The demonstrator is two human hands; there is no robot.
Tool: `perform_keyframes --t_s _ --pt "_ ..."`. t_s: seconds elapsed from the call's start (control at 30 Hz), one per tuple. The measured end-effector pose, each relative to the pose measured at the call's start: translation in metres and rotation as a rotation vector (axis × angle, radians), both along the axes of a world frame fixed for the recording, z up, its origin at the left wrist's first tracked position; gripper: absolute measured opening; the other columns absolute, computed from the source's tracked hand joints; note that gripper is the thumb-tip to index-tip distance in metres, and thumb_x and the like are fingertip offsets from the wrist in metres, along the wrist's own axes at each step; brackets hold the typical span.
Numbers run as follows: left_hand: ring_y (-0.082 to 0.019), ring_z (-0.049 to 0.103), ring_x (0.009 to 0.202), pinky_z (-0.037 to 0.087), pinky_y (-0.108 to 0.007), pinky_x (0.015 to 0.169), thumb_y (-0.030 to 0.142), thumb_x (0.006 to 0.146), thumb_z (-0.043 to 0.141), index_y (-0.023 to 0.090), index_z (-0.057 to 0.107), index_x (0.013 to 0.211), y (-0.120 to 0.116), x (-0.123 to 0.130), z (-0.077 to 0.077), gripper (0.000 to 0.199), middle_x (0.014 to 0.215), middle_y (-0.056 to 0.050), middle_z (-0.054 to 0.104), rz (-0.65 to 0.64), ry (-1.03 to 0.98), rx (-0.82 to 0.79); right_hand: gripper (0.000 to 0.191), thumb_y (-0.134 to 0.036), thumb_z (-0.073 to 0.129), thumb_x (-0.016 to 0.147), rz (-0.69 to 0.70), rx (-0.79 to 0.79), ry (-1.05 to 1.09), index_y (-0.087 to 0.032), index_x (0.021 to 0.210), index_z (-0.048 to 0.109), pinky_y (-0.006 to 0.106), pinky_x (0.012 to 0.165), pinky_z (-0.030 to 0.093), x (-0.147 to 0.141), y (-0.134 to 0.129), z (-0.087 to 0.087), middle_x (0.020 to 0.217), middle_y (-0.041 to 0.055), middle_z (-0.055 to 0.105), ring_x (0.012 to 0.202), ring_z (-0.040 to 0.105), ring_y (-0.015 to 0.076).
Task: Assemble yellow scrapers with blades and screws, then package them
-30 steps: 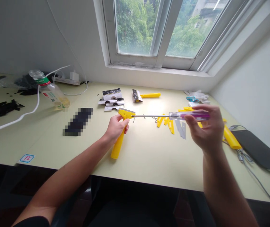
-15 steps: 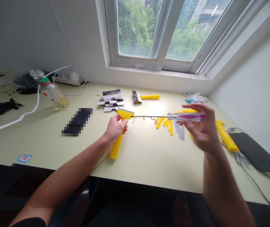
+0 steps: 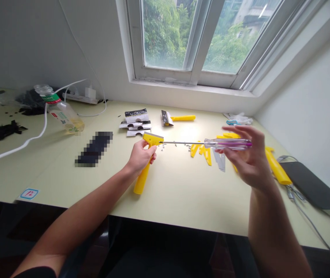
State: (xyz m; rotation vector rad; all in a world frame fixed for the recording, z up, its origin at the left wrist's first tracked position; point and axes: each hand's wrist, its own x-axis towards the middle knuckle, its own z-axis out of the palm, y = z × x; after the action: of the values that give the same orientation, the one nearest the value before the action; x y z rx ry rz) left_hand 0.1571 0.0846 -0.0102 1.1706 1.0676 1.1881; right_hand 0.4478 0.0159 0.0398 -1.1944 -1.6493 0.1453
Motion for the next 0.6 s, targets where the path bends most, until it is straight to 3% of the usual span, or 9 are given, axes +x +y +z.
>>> perform_keyframes --t_s 0.1,0.23,0.37,0.47,0.6 --pt "-0.005 0.052 0.046 0.036 -0.019 0.036 0.016 0.072 0.067 0.014 0.057 0.084 -0.0002 0.0001 0.0004 0.016 0.086 -0.002 0.059 -0.006 -0.002 0.002 0.033 -0.039 0.07 0.086 -0.143 0.0 -0.025 -0.029 0.115 0.059 0.036 0.06 0.059 -0.0002 0.0011 -0.0012 0.093 0.0036 0.069 0.072 0.068 0.0211" --pt "-0.005 0.051 0.045 0.035 -0.019 0.036 0.016 0.074 0.066 0.014 0.058 0.086 -0.001 0.0006 0.0023 0.015 0.08 0.0 0.056 0.006 0.004 -0.011 0.046 -0.04 0.071 0.085 0.007 -0.045 -0.01 -0.03 0.126 0.053 0.038 0.065 0.061 -0.0006 0.0025 -0.0019 0.106 0.0056 0.067 0.083 0.069 0.0227" --pt "-0.005 0.05 0.046 0.035 -0.019 0.036 0.016 0.075 0.065 0.014 0.057 0.087 -0.0011 0.0009 0.0033 0.015 0.081 -0.001 0.056 -0.014 -0.005 -0.021 0.034 -0.04 0.07 0.086 -0.124 -0.038 -0.043 -0.028 0.116 0.059 0.036 0.064 0.06 0.0016 0.0042 -0.0026 0.092 0.003 0.068 0.073 0.068 0.0202" --pt "-0.005 0.05 0.045 0.035 -0.019 0.036 0.016 0.074 0.066 0.013 0.057 0.087 -0.0008 0.0006 0.0024 0.016 0.08 -0.001 0.056 -0.016 -0.002 -0.025 0.046 -0.041 0.072 0.084 -0.029 -0.056 -0.029 -0.029 0.125 0.053 0.037 0.068 0.06 0.0043 0.0057 -0.0028 0.104 0.0051 0.068 0.083 0.069 0.0218" --pt "-0.005 0.051 0.046 0.035 -0.019 0.036 0.017 0.074 0.066 0.013 0.058 0.089 -0.0004 0.0004 0.001 0.017 0.082 -0.001 0.056 -0.031 0.006 -0.029 0.034 -0.042 0.07 0.086 -0.066 -0.061 -0.014 -0.029 0.115 0.058 0.035 0.064 0.059 0.0072 0.0075 -0.0032 0.1 0.0043 0.068 0.077 0.069 0.021"
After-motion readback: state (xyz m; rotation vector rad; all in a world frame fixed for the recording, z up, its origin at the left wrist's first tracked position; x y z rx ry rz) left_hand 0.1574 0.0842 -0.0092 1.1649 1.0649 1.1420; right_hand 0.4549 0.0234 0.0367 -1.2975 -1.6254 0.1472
